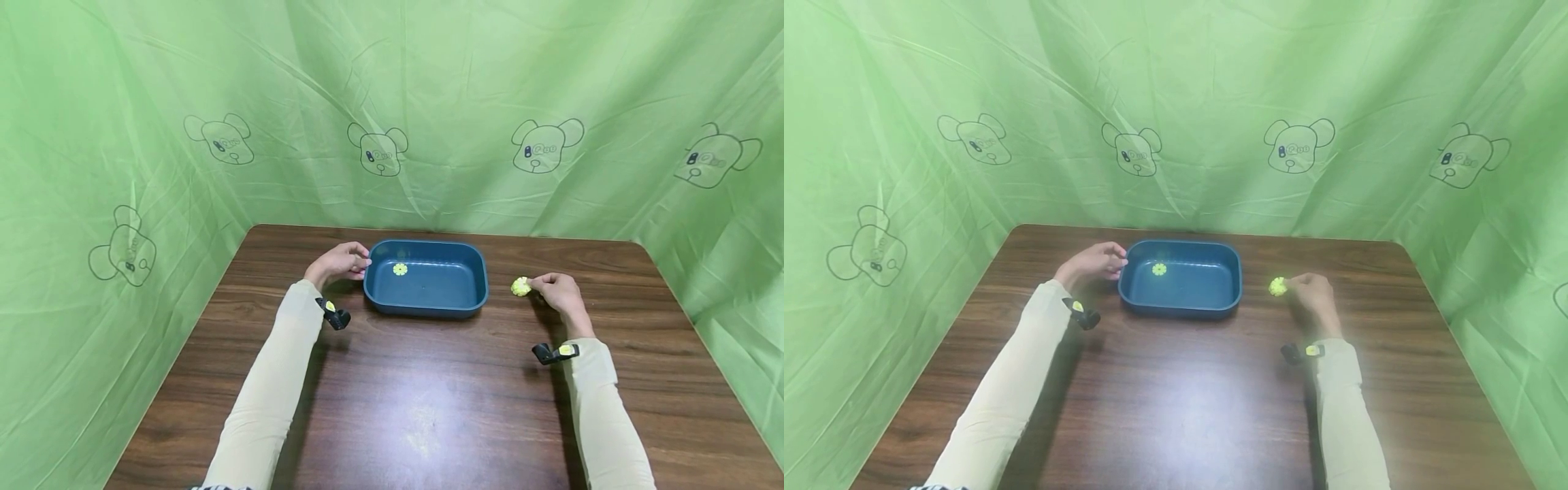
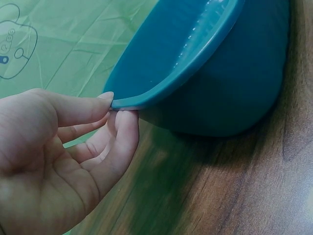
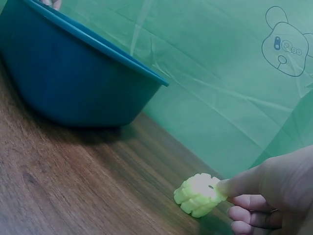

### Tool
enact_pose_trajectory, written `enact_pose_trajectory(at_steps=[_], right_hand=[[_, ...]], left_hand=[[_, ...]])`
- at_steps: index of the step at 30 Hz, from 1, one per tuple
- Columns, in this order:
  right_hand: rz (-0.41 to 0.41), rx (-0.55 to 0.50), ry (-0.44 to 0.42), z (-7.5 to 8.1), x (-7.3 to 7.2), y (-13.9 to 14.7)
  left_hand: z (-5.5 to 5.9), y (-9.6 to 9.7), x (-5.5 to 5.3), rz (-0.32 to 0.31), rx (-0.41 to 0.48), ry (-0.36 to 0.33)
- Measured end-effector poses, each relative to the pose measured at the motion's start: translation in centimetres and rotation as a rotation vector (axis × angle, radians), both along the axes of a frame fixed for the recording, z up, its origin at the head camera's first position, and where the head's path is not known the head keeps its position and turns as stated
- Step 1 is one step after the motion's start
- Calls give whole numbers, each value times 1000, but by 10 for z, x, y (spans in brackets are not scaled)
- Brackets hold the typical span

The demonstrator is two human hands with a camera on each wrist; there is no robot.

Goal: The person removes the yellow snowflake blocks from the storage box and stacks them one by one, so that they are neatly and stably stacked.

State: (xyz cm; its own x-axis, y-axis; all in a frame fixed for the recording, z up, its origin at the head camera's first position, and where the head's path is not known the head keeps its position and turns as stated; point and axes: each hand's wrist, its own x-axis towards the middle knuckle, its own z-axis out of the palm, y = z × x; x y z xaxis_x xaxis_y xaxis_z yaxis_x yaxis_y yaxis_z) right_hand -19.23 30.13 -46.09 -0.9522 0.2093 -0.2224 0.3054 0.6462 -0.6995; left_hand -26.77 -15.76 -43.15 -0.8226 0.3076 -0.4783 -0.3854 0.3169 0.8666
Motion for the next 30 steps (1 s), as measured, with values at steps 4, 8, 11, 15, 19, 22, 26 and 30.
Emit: enact_pose_trajectory(at_steps=[4, 8, 11, 15, 19, 22, 26, 30], right_hand=[[-1, 0, -10, 1, 0, -2], [-2, 1, -15, 2, 1, -3], [-3, 6, -11, 2, 1, -3], [-17, 10, -11, -1, 1, -2], [-48, 13, 5, -2, 1, 0], [-64, 10, 18, -1, 2, 1], [-66, 0, 29, 0, 2, 1], [-59, 10, 44, 1, 2, 0]], left_hand=[[0, -1, 0, 1, -2, -2], [0, -1, 0, -1, -3, -5], [1, 0, 0, 2, -1, -8], [1, 0, 1, 4, 2, -5], [1, 1, 0, 0, 6, -3], [0, 0, -1, 1, 8, -6], [0, 0, -1, 8, 7, -7], [0, 0, 0, 5, -1, -2]])
